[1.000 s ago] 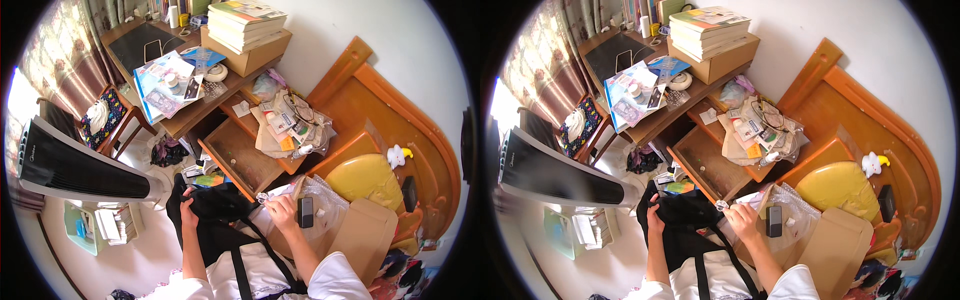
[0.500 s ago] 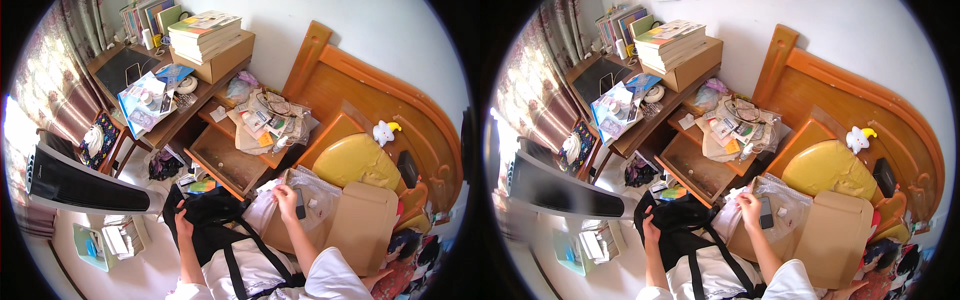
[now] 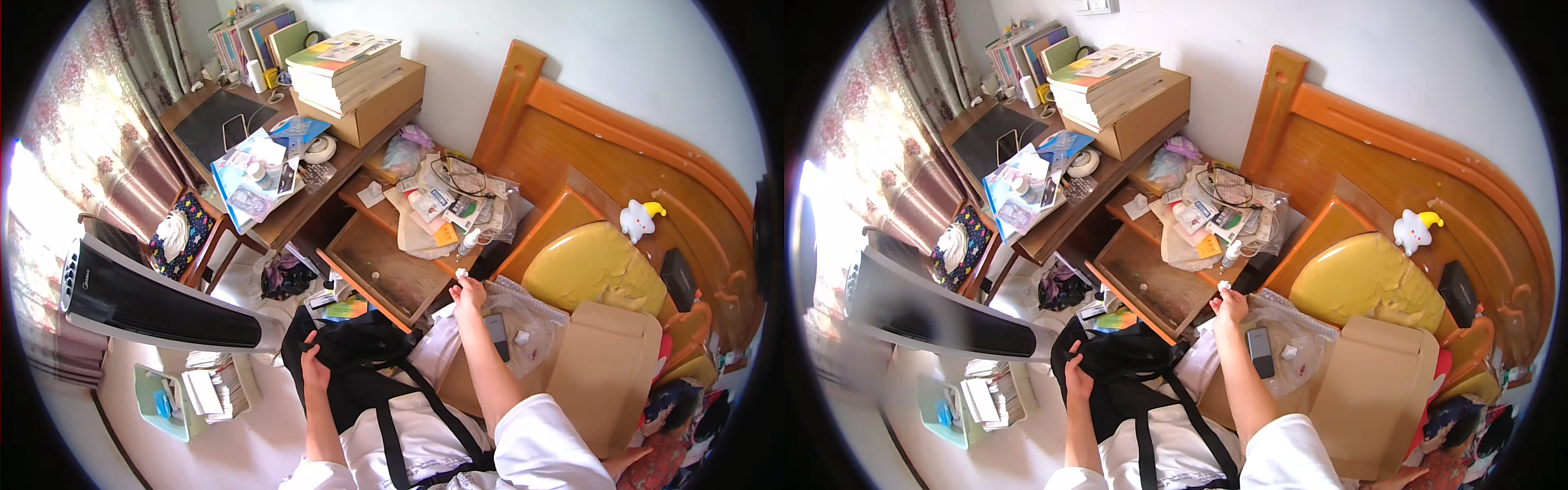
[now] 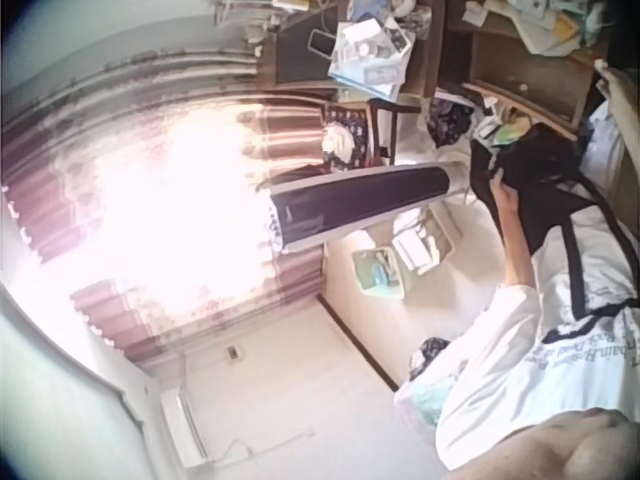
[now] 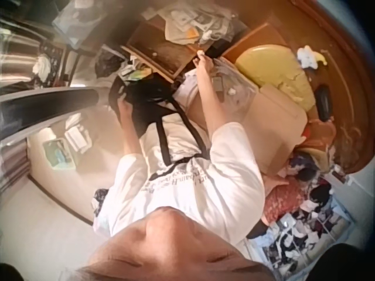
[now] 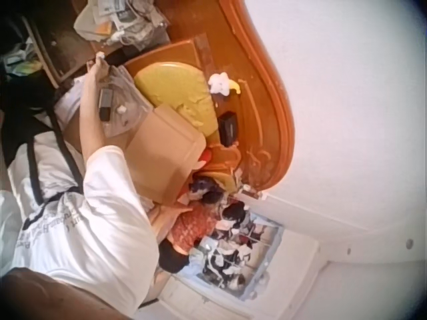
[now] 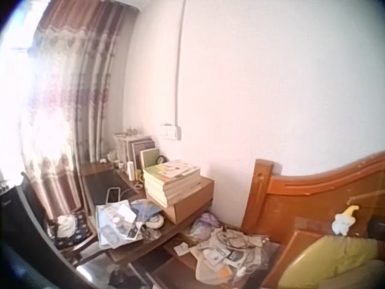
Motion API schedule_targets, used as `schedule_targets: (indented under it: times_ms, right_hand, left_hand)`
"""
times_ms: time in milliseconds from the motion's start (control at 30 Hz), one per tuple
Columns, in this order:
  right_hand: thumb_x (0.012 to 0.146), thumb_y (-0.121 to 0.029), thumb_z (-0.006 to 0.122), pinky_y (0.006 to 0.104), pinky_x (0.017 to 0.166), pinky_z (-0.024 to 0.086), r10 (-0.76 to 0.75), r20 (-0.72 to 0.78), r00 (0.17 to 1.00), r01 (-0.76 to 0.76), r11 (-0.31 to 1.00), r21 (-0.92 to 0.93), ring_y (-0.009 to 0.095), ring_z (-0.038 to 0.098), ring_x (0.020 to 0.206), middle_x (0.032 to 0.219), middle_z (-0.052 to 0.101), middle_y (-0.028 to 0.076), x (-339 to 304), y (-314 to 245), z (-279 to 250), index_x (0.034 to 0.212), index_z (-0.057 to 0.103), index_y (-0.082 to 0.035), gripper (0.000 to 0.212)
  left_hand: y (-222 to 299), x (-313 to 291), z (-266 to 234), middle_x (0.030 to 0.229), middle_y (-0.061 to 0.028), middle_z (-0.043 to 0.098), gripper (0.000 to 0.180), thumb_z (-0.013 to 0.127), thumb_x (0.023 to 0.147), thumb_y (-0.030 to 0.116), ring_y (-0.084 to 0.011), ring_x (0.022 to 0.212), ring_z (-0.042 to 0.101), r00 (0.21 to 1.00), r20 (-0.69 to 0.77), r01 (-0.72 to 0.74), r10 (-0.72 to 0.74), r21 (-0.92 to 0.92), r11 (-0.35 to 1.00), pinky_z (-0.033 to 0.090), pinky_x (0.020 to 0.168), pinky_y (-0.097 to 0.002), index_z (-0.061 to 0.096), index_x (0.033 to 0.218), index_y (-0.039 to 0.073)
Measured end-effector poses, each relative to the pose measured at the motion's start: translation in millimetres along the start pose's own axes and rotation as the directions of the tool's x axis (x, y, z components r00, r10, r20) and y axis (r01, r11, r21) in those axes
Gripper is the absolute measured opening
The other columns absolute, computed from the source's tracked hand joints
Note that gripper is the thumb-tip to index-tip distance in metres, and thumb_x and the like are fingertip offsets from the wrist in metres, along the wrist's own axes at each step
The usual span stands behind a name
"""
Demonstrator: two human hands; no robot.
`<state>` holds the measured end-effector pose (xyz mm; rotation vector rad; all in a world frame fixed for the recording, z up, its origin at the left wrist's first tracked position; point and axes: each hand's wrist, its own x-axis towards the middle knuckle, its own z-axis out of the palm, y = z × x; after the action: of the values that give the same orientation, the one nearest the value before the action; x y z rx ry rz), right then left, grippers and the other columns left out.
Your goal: Searching for and picking up various items from a cluttered desk and drawer.
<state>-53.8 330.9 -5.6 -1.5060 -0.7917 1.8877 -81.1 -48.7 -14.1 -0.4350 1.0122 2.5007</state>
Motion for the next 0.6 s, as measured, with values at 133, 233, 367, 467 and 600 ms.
schedule_targets:
  times_ms: [133,233,367,467,600]
  right_hand:
    - [0.084,-0.01,0.067,0.0282,0.05,0.051,0.015,-0.035,0.999,-0.014,1.0,0.016,0.015,0.056,0.054,0.079,0.059,0.003,18.8,-2.9,9.8,0.09,0.055,-0.009,0.013]
    - [0.084,-0.016,0.069,0.0251,0.047,0.047,-0.06,-0.006,0.998,0.06,0.998,-0.037,0.013,0.054,0.053,0.078,0.06,0.001,20.3,-9.4,13.0,0.097,0.062,-0.009,0.016]
    - [0.087,-0.026,0.066,0.0224,0.044,0.042,-0.163,0.032,0.986,0.166,0.969,-0.185,0.009,0.051,0.048,0.071,0.06,0.001,3.9,-9.2,-0.2,0.097,0.066,-0.007,0.021]
    - [0.094,-0.034,0.054,0.0212,0.039,0.038,-0.197,0.397,0.896,0.321,0.906,-0.275,0.007,0.047,0.043,0.056,0.056,0.001,-24.8,1.9,-21.0,0.086,0.069,-0.004,0.034]
    - [0.092,-0.009,0.051,0.0239,0.055,0.05,-0.076,0.712,0.698,0.53,0.723,-0.443,0.011,0.059,0.06,0.072,0.064,0.008,-30.7,50.8,-14.2,0.101,0.067,-0.003,0.019]
  left_hand:
    - [-0.9,-1.3,3.4,0.113,-0.0122,0.059,0.045,0.053,0.079,0.001,-0.0264,0.105,0.058,1.0,-0.016,-0.008,0.009,0.023,1.0,0.045,0.097,-0.0387,0.051,0.125,0.004]
    - [-0.7,-2.9,4.4,0.113,-0.0122,0.059,0.045,0.053,0.079,0.001,-0.0261,0.105,0.058,1.0,-0.023,-0.013,0.014,0.029,0.999,0.045,0.097,-0.0382,0.051,0.125,0.003]
    - [0.0,-1.4,-1.5,0.114,-0.0122,0.059,0.045,0.053,0.079,0.001,-0.0256,0.105,0.058,1.0,-0.017,-0.013,0.014,0.005,1.0,0.045,0.097,-0.0374,0.051,0.124,0.002]
    - [-1.1,3.9,-5.1,0.116,-0.0145,0.059,0.047,0.053,0.08,0.002,-0.0277,0.109,0.057,1.0,-0.009,-0.016,0.017,0.06,0.998,0.043,0.1,-0.0395,0.05,0.126,0.004]
    - [0.8,1.9,-4.1,0.114,-0.0109,0.059,0.046,0.054,0.079,0.0,-0.0243,0.108,0.056,1.0,-0.026,-0.016,0.017,0.06,0.998,0.042,0.099,-0.0355,0.051,0.125,0.003]
